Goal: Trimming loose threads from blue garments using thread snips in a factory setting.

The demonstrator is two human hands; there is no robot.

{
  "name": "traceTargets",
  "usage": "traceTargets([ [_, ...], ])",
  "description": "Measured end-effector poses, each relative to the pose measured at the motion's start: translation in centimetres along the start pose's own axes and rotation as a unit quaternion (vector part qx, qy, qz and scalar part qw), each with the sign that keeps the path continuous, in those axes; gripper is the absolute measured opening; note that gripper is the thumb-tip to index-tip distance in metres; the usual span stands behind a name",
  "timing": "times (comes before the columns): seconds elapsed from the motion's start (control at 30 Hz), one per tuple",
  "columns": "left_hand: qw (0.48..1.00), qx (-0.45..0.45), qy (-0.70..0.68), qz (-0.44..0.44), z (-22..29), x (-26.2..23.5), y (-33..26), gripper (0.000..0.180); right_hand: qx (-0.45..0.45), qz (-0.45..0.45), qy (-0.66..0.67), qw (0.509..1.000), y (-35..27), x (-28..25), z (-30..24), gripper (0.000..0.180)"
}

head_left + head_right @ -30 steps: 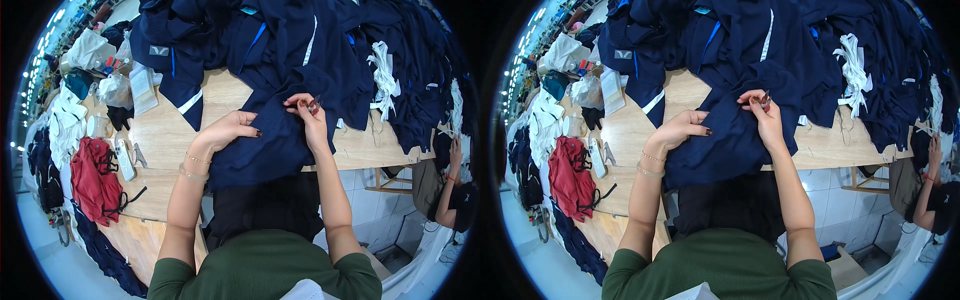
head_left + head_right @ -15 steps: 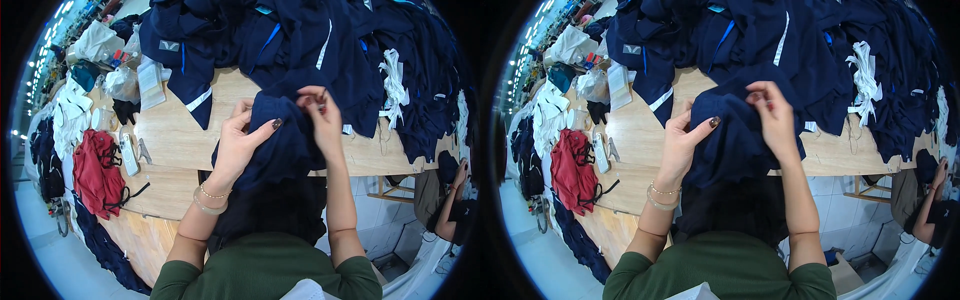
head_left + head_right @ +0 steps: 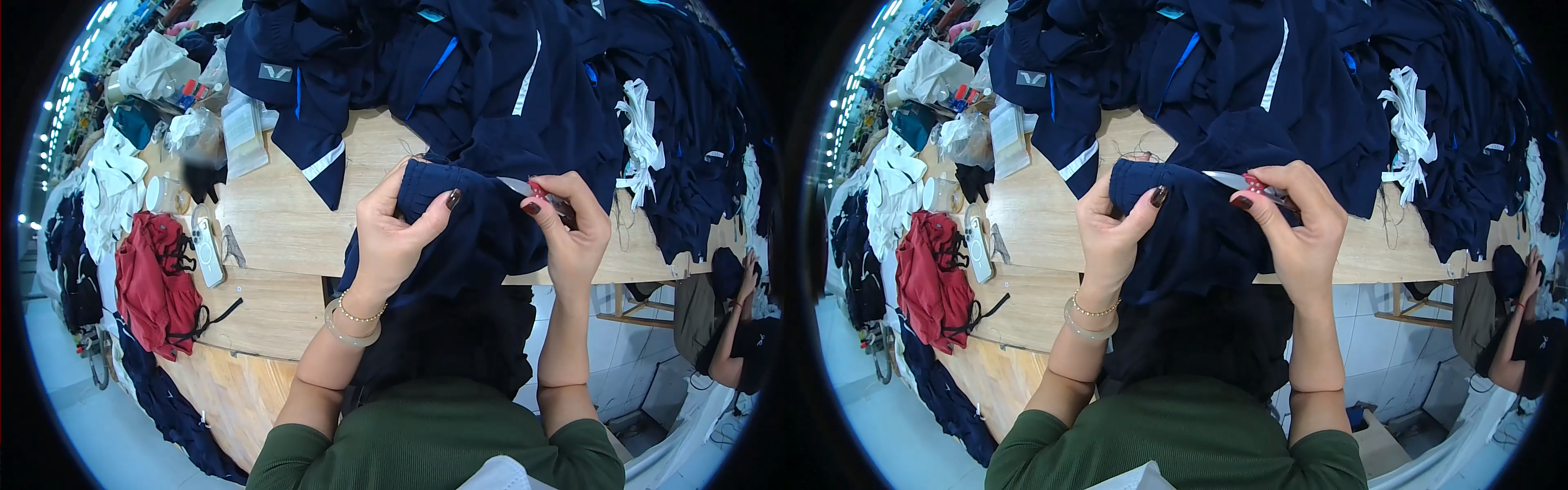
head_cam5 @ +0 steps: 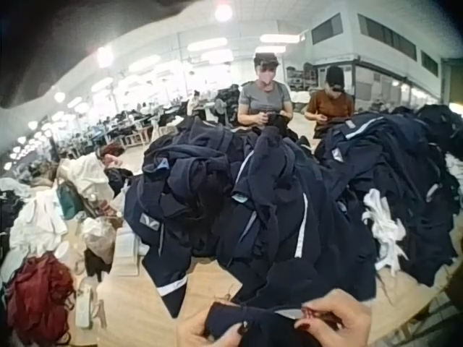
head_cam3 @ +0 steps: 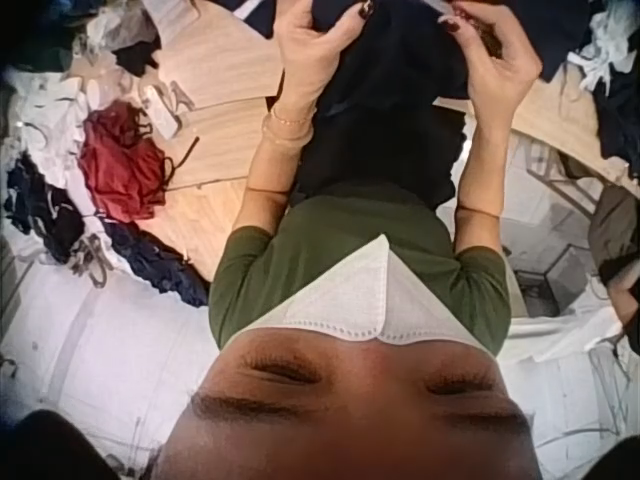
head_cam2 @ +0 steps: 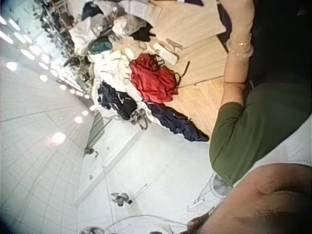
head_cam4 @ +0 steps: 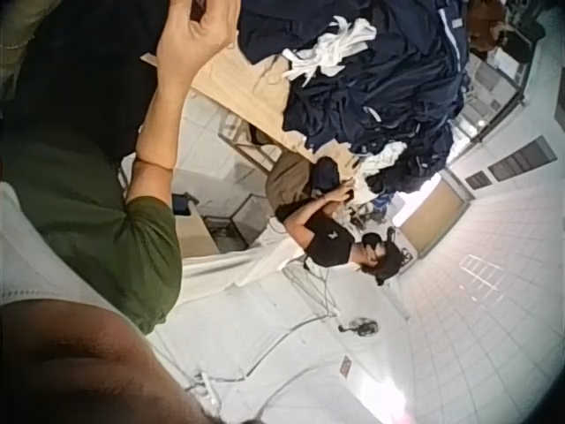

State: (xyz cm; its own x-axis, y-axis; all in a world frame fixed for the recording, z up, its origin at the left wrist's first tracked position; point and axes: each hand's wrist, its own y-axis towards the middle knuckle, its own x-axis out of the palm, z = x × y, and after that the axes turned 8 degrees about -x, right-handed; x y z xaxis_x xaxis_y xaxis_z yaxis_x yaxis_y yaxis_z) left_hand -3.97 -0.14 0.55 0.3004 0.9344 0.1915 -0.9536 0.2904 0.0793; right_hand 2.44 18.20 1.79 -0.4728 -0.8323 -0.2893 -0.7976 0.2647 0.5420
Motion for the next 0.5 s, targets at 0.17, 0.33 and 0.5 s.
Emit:
traceTargets([
  [0.17, 0.998, 0.031, 0.062, 0.005, 0.0, -0.1, 0.1, 0.013, -0.050, -0.005, -0.054, 0.997, 0.4, 1.0, -0.6, 0.021],
  [0.33, 0.996, 0.040, 0.075, 0.007, -0.2, 0.1, 0.2, 0.013, -0.059, -0.005, -0.062, 0.996, 0.6, 1.2, -0.9, 0.022],
  [0.5, 0.992, 0.083, 0.097, 0.008, -0.4, 0.1, 0.4, 0.015, -0.075, -0.004, -0.075, 0.994, 0.7, 1.5, -1.0, 0.023],
])
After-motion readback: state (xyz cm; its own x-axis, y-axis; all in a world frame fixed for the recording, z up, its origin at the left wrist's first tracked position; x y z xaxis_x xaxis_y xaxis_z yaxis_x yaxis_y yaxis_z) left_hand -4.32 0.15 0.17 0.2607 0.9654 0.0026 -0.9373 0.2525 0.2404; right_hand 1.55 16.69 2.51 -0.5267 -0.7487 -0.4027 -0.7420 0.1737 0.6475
